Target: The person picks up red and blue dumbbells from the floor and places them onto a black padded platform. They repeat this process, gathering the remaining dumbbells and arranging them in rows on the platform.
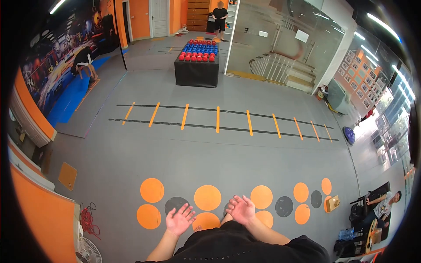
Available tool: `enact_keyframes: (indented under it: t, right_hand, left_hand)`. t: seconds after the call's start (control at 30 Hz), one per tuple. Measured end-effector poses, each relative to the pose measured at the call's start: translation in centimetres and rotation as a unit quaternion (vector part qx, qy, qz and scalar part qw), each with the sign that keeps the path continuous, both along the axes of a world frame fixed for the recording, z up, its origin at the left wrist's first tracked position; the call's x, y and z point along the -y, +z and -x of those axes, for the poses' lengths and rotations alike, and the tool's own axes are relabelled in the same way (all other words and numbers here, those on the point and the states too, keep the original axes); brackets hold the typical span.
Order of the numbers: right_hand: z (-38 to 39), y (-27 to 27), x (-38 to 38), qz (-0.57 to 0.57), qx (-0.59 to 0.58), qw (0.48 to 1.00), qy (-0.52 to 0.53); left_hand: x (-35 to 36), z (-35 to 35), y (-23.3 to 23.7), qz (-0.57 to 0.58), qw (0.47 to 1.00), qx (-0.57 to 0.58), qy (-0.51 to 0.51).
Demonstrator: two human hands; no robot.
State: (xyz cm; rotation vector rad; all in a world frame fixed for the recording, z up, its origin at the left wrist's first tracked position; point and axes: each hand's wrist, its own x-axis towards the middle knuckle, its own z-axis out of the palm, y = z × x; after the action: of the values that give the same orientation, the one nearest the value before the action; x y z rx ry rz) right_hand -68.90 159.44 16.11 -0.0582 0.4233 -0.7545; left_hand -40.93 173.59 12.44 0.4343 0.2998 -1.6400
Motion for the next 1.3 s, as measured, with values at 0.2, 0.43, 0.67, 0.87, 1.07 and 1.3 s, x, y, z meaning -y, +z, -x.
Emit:
enact_keyframes:
  t: [0.2,0.43,0.67,0.87,1.07,1.3]
  right_hand:
    - [1.9,2.6,-0.3,0.029,-0.013,0.997,-0.068]
    - [6.8,2.5,-0.5,0.024,-0.021,0.988,-0.153]
    - [16.2,-1.4,2.7,0.011,0.044,0.958,-0.282]
    - [25.4,-4.1,9.9,-0.064,0.044,0.933,-0.352]
    - [33.1,-2.5,20.4,-0.055,0.014,0.953,-0.296]
    - [35.6,-1.4,35.2,-0.018,0.021,0.959,-0.282]
  left_hand:
    - [3.4,1.8,0.7,0.065,0.995,-0.014,-0.070]
    - [10.9,7.0,2.3,0.123,0.973,-0.046,-0.188]
    - [18.9,15.0,1.0,0.070,0.951,-0.038,-0.298]
    - [28.2,24.2,0.8,0.025,0.951,-0.020,-0.307]
    - [38.5,33.0,4.3,0.106,0.941,-0.002,-0.321]
    - [47.8,33.4,3.7,0.116,0.962,0.015,-0.245]
